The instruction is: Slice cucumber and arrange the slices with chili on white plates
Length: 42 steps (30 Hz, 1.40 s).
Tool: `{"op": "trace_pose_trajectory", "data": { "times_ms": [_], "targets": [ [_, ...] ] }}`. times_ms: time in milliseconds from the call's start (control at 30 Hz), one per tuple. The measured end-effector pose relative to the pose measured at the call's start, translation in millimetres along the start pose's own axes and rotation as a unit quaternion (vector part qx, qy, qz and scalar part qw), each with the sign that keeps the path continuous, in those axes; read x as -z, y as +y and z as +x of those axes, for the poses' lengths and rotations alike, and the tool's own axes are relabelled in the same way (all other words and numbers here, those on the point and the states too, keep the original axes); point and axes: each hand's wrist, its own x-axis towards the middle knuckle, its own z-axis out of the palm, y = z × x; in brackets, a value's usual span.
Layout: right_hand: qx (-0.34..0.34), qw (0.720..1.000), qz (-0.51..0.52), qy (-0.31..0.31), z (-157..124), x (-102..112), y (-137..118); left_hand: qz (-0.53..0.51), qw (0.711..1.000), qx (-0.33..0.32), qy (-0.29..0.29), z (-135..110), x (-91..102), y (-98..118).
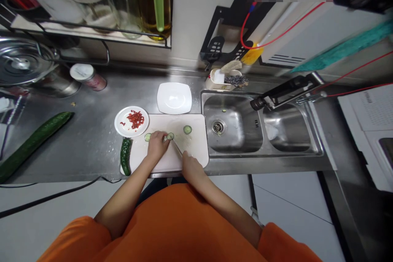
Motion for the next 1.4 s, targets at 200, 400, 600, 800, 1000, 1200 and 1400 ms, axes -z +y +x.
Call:
{"op": "trace_pose_trajectory", "data": {
  "times_ms": [200,400,600,800,1000,1200,1400],
  "targets": [
    [-0.025,0.999,0.011,-0.032,-15,1,13,-0.006,1.000,0.009,-0.017,5,2.9,4],
    [-0.035,0.998,0.011,-0.045,-20,5,17,-0.054,0.996,0.073,-0.017,0,11.9,7],
    [-0.042,0.998,0.024,-0.042,-17,2,21,-0.077,0.984,0.149,0.055,-14,34.0,-8],
    [-0.044,0.998,0.028,-0.041,-14,2,22,-0.045,0.971,0.209,0.110,-24,49.6,-29],
    [-0.038,0.998,0.022,-0.044,-15,6,21,-0.003,0.974,0.192,0.119,-26,47.6,-36],
    [-0.035,0.998,0.020,-0.048,-15,3,23,0.041,0.981,0.139,0.128,-28,44.9,-39],
    [-0.040,0.998,0.020,-0.047,-18,5,23,0.027,0.989,0.079,0.122,-16,37.4,-18]
  ]
}}
